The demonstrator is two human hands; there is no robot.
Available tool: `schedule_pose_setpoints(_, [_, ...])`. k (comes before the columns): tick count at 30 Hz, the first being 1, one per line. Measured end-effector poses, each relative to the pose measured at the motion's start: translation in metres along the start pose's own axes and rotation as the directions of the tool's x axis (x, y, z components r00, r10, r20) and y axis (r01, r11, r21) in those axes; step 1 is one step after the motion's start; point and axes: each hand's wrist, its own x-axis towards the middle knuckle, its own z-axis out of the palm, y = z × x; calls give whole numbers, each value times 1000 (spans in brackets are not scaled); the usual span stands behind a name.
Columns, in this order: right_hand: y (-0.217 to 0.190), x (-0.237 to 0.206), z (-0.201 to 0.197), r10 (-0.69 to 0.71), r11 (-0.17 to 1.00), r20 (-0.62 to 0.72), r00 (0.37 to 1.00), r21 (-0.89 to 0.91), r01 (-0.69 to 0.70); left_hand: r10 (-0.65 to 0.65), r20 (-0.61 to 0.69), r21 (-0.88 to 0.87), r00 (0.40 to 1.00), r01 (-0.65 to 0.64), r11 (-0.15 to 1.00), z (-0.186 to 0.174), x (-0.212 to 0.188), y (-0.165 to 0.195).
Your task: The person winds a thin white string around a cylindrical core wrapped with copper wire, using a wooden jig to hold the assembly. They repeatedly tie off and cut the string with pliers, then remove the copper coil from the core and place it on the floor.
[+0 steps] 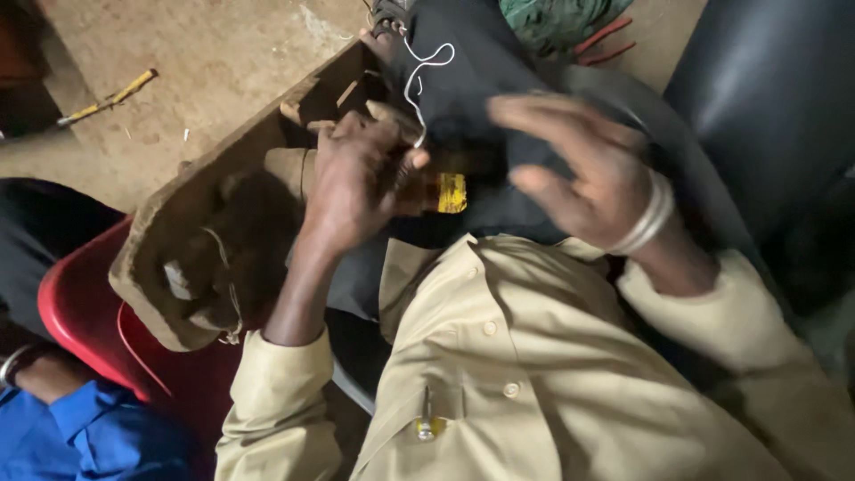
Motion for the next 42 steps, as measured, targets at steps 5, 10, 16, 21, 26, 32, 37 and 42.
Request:
schedule_pose_setpoints(5, [17, 78, 52, -199, 876, 233, 952, 478, 66, 21, 41, -43, 999, -20, 999, -14, -10, 18])
schedule_pose_setpoints(10, [37, 65, 50, -45, 884, 353, 934, 449, -127, -38, 51, 52, 998, 35, 998, -18, -16, 14])
schedule_pose_setpoints(16, [66, 50, 57, 84, 981, 179, 980, 160, -113, -24, -121, 281, 992, 58, 958, -16, -18, 9])
schedule_pose_setpoints(21, [94, 37, 99, -51, 999, 179, 983, 6, 50, -77, -310, 348, 947, 189, 918, -25, -24, 11])
schedule_pose_setpoints(26, [114, 32, 105, -79, 997, 437, 896, 18, 79, -140, -227, 193, 964, 186, 963, -27, -28, 13])
schedule_pose_setpoints(32, [111, 50, 97, -193, 980, 478, 857, 44, 196, -134, -61, 103, 989, 139, 985, -11, -23, 0])
schedule_pose_setpoints(37, [115, 63, 93, -121, 985, 574, 810, 170, 26, -45, -185, 297, 982, 100, 950, 8, -29, -13])
schedule_pose_setpoints(42, [129, 70, 107, -174, 985, 643, 746, 125, 122, 11, -224, 370, 975, 75, 926, 15, -33, -23])
